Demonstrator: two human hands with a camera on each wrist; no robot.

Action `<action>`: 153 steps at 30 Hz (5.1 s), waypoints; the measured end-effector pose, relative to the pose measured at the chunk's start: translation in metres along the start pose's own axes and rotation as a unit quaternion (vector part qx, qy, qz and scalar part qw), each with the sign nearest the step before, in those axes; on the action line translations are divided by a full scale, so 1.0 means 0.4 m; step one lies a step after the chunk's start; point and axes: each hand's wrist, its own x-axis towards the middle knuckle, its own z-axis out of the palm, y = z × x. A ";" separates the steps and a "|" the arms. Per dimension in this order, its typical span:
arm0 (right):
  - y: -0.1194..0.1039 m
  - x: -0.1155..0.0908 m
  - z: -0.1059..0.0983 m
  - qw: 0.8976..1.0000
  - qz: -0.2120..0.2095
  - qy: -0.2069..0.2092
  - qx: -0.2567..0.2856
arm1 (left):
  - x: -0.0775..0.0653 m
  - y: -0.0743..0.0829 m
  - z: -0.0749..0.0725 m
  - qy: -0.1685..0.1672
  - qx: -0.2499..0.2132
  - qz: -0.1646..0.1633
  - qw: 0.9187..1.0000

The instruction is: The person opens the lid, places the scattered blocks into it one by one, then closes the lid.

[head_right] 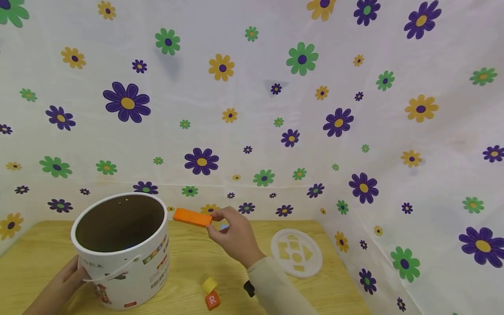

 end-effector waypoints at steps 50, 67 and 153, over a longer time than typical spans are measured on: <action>0.157 -0.120 0.075 0.935 0.095 -0.328 -0.096 | 0.002 -0.020 -0.005 0.023 0.059 0.037 0.997; 0.183 -0.143 0.084 0.924 0.065 -0.356 -0.126 | 0.005 -0.013 -0.008 0.012 0.011 0.032 0.999; 0.094 -0.044 0.064 0.986 0.059 -0.153 -0.010 | 0.004 -0.021 -0.001 0.002 -0.003 0.012 1.000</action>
